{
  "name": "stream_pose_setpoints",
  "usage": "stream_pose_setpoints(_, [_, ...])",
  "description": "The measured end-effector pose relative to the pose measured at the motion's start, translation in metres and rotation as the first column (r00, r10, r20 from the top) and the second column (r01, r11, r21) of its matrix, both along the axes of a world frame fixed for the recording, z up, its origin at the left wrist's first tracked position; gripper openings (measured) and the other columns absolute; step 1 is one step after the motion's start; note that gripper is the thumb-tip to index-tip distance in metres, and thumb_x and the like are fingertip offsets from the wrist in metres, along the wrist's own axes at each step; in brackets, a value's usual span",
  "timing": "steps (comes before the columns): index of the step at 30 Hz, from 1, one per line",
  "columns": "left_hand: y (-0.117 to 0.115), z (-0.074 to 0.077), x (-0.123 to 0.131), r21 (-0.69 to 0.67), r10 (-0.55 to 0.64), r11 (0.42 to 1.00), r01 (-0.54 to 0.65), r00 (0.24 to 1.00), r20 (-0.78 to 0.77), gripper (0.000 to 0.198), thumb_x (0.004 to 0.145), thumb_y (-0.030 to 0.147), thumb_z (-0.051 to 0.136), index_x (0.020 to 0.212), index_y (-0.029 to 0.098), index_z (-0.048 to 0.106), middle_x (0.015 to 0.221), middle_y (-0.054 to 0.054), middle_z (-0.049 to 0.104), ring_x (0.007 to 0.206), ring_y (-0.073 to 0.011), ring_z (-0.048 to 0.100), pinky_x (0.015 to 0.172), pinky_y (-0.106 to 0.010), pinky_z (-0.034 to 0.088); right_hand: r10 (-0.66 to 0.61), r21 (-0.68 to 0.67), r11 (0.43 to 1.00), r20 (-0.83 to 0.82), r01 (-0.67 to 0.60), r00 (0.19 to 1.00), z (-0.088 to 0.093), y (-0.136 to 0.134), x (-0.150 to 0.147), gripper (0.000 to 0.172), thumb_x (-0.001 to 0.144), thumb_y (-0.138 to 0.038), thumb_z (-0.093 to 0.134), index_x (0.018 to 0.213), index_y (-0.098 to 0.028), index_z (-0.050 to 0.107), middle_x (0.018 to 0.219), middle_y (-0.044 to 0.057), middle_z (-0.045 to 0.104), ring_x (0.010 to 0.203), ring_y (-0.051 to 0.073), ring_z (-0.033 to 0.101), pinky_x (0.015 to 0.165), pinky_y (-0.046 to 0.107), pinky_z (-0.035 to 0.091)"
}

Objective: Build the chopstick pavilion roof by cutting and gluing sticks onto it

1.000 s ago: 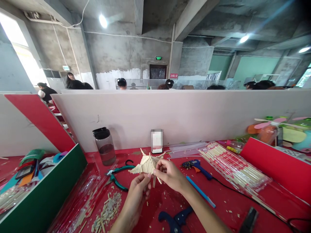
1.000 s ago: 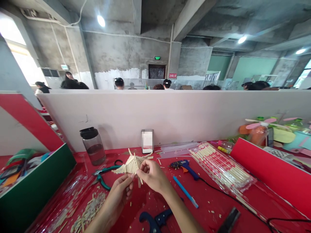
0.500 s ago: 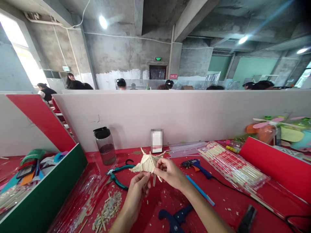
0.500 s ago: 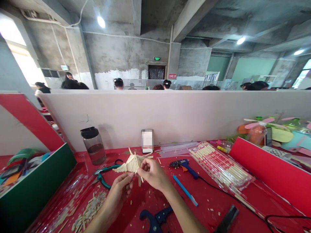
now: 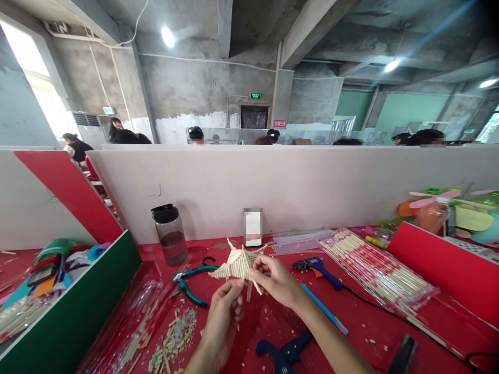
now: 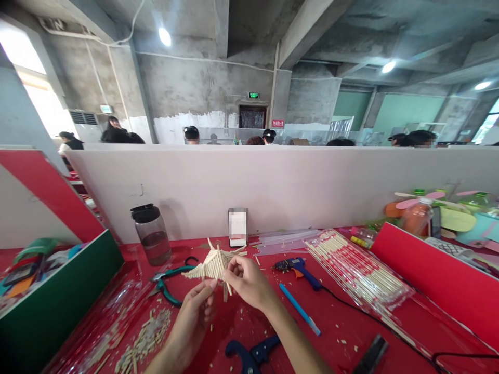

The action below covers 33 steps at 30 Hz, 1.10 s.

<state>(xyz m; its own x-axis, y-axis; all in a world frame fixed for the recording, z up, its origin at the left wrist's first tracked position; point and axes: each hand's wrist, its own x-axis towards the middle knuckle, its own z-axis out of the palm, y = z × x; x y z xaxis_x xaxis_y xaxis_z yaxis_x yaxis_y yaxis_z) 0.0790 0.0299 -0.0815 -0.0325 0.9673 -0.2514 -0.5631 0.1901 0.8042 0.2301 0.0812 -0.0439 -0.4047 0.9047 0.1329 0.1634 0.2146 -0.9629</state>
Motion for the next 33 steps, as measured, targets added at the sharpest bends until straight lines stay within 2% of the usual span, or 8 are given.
stream_pose_setpoints(2, [-0.003,-0.003,0.003,0.021,0.046,0.999,-0.048,0.995,0.083,0.046,0.059,0.044,0.094,0.075,0.016,0.061,0.051,0.01,0.046,0.04,-0.0022,0.032,0.04,-0.016,0.02,-0.003,0.021,1.0,0.003,0.003,1.0,0.002,-0.002,0.001,0.02,0.091,-0.037,0.058,0.079,-0.022,0.051,0.058,-0.005,0.055,0.05,0.013,0.05,0.05,0.024,0.038])
stream_pose_setpoints(8, [-0.006,0.003,0.006,-0.003,0.125,0.992,-0.127,0.973,0.194,0.048,0.062,0.041,0.094,0.078,0.018,0.056,0.057,0.01,0.048,0.041,-0.0014,0.031,0.04,-0.015,0.022,-0.081,0.249,0.967,0.098,0.054,0.992,0.016,-0.015,-0.004,0.015,0.093,-0.03,0.056,0.081,-0.021,0.055,0.069,-0.003,0.057,0.063,0.014,0.053,0.058,0.025,0.039])
stream_pose_setpoints(13, [-0.006,0.008,0.006,0.0,0.171,0.985,-0.175,0.964,0.205,0.045,0.062,0.038,0.093,0.08,0.017,0.058,0.057,0.01,0.048,0.041,-0.0011,0.031,0.038,-0.015,0.022,-0.092,0.304,0.952,0.165,0.038,0.982,0.024,-0.022,-0.007,0.012,0.094,-0.028,0.056,0.083,-0.022,0.059,0.07,-0.002,0.061,0.064,0.015,0.056,0.06,0.025,0.041])
stream_pose_setpoints(18, [-0.006,0.005,0.005,0.051,0.196,0.976,-0.212,0.957,0.216,0.043,0.064,0.039,0.092,0.085,0.016,0.063,0.056,0.011,0.047,0.041,-0.0009,0.031,0.039,-0.014,0.024,-0.141,0.379,0.923,0.18,0.063,0.973,0.034,-0.021,-0.01,0.012,0.093,-0.025,0.057,0.085,-0.022,0.065,0.077,0.001,0.07,0.071,0.018,0.062,0.065,0.026,0.044])
stream_pose_setpoints(23, [-0.005,0.003,0.003,0.073,0.226,0.967,-0.245,0.953,0.199,0.044,0.063,0.042,0.093,0.08,0.015,0.063,0.056,0.01,0.047,0.041,-0.0004,0.031,0.039,-0.014,0.022,-0.134,0.427,0.904,0.263,0.009,0.955,0.042,-0.016,-0.026,0.011,0.091,-0.021,0.062,0.087,-0.024,0.071,0.085,0.0,0.075,0.073,0.017,0.066,0.066,0.026,0.043])
stream_pose_setpoints(28, [-0.004,0.004,0.002,0.065,0.258,0.959,-0.275,0.946,0.195,0.046,0.061,0.043,0.095,0.077,0.014,0.063,0.057,0.01,0.049,0.043,-0.0003,0.031,0.04,-0.013,0.025,-0.201,0.528,0.849,0.375,-0.03,0.905,0.04,-0.01,-0.039,0.016,0.089,-0.013,0.062,0.084,-0.024,0.072,0.093,0.001,0.076,0.079,0.019,0.066,0.07,0.028,0.041])
stream_pose_setpoints(33, [-0.004,0.003,0.001,0.049,0.268,0.958,-0.283,0.942,0.201,0.048,0.061,0.042,0.096,0.085,0.013,0.066,0.059,0.009,0.051,0.043,0.0,0.032,0.039,-0.012,0.025,-0.27,0.566,0.824,0.43,-0.024,0.861,0.031,-0.01,-0.043,0.018,0.092,-0.015,0.06,0.083,-0.023,0.073,0.094,0.004,0.074,0.077,0.019,0.065,0.064,0.028,0.038])
